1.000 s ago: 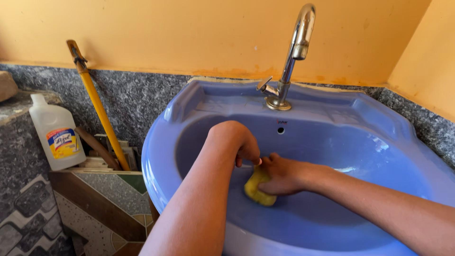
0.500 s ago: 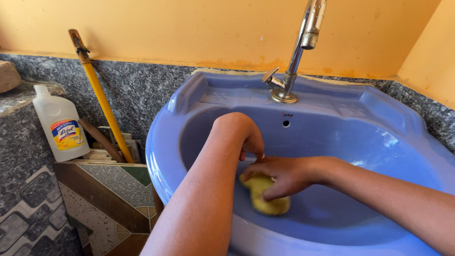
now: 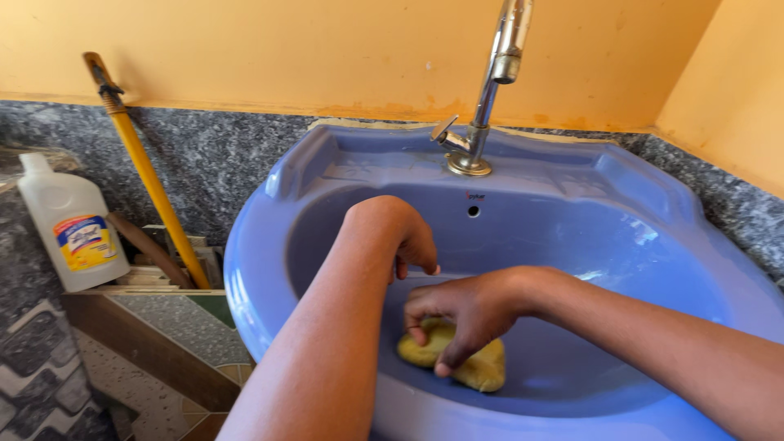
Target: The person scrubs a blue bathroom sink using a yellow sponge. They clean around the faucet, the basin, and the drain area repeatedly. The person uses both hands to scrub different parts of the sink throughout the video.
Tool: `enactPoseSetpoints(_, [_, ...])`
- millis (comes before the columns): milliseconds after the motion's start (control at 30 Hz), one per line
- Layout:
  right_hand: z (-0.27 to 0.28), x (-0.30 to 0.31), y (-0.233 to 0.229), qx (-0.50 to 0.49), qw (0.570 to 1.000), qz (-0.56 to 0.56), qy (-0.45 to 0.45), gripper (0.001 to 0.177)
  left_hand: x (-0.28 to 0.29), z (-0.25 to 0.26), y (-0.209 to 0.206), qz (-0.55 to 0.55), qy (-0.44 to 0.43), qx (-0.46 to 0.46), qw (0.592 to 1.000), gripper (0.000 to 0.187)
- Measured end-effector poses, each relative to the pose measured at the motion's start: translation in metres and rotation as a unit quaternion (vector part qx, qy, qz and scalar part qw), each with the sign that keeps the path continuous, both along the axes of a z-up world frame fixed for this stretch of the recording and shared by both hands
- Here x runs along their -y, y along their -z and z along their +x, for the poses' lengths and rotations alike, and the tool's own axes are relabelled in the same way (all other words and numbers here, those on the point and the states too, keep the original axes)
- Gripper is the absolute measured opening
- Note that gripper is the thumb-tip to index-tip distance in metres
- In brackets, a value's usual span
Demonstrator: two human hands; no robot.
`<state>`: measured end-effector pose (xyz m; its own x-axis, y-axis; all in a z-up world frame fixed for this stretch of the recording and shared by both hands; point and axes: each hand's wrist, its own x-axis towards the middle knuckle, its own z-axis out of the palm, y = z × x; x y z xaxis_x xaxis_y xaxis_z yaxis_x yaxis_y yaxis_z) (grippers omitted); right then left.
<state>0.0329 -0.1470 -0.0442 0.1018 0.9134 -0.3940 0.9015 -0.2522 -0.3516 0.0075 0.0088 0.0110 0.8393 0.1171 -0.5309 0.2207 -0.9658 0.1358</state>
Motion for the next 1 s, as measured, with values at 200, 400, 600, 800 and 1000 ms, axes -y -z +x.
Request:
enactPoseSetpoints(200, [0.021, 0.025, -0.024, 0.197, 0.903, -0.239, 0.296, 0.078, 0.006, -0.008, -0.001, 0.013, -0.012, 0.012, 1.0, 0.055])
enactPoseSetpoints(400, [0.0, 0.021, -0.028, 0.089, 0.902, -0.269, 0.325, 0.086, 0.019, -0.008, 0.001, 0.052, 0.017, -0.016, 0.998, 0.053])
enactPoseSetpoints(600, [0.017, 0.028, -0.019, -0.176, 0.929, -0.278, 0.17, 0.066, 0.021, -0.008, 0.001, 0.055, 0.022, -0.033, 0.998, 0.056])
enactPoseSetpoints(800, [0.073, 0.066, -0.029, 0.179, 0.869, -0.398, 0.235, 0.066, 0.026, -0.012, 0.002, 0.052, 0.029, -0.037, 0.998, 0.056])
enactPoseSetpoints(1000, [0.046, 0.057, -0.026, 0.173, 0.877, -0.383, 0.233, 0.076, 0.027, -0.014, 0.001, 0.081, 0.017, -0.043, 0.996, 0.056])
